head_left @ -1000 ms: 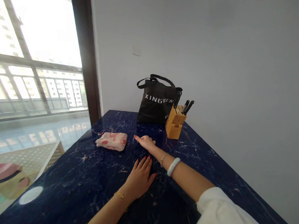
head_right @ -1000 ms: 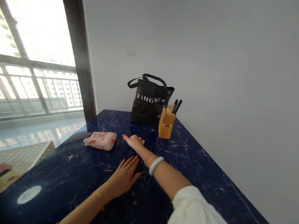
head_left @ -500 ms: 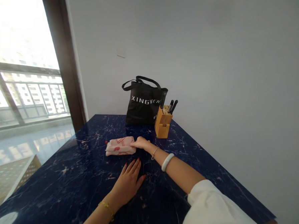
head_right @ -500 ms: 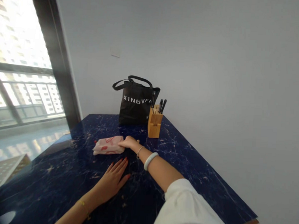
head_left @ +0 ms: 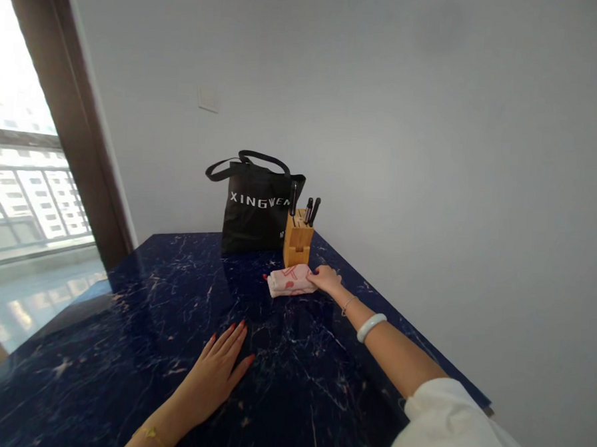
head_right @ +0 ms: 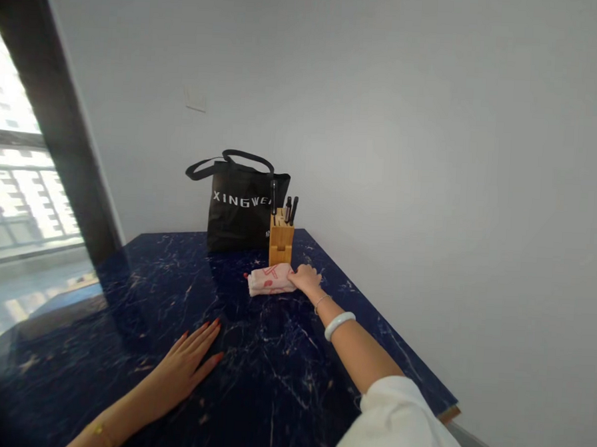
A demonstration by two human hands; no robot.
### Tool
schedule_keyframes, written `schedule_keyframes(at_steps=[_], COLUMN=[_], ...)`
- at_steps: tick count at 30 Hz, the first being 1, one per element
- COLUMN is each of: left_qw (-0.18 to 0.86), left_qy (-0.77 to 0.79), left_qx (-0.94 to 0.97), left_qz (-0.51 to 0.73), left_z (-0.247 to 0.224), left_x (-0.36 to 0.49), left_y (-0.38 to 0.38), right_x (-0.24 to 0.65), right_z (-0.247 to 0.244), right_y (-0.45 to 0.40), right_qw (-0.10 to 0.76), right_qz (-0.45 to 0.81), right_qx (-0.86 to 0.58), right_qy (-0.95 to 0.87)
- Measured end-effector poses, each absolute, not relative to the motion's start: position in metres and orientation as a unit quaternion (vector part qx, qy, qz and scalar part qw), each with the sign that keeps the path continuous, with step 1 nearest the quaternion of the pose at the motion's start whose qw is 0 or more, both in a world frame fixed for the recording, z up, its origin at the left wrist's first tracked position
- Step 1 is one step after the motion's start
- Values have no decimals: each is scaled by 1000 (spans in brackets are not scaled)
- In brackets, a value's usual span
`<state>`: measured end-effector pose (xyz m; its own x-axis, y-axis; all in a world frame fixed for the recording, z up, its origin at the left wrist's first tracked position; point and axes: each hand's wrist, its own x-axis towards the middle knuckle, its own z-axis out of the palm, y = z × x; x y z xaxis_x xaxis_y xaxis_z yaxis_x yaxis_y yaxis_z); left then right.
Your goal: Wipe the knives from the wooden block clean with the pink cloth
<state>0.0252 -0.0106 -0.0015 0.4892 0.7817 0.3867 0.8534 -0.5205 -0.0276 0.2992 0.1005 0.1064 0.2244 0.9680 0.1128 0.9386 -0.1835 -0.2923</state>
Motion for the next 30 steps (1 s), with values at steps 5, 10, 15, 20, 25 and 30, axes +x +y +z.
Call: schedule_keyframes(at_steps=[5, 10, 15, 20, 25, 30], left_qw=[101, 104, 122, 131, 117, 107], left_qy=[-479, -483, -482, -475, -481, -484], left_qx=[-858, -855, -852, -855, -855, -855], left_qz=[-157, -159, -161, -158, -156, -155], left_z=[-4, -2, -2, -2, 3, 4], left_x=[23, 25, 24, 23, 25, 26], left_y=[-8, -10, -10, -11, -14, -14], right_x=[279, 273, 278, 280, 277, 276], right_z=[81, 55, 48, 47, 45, 44], right_y=[70, 43, 36, 32, 31, 31], right_qw=[259, 224, 170, 128, 123, 125], right_qz=[-69, 31, 113, 148, 139, 132], right_qx=[-628, -484, -451, -442, -459, -461], right_qy=[-731, -845, -869, -875, -869, -869])
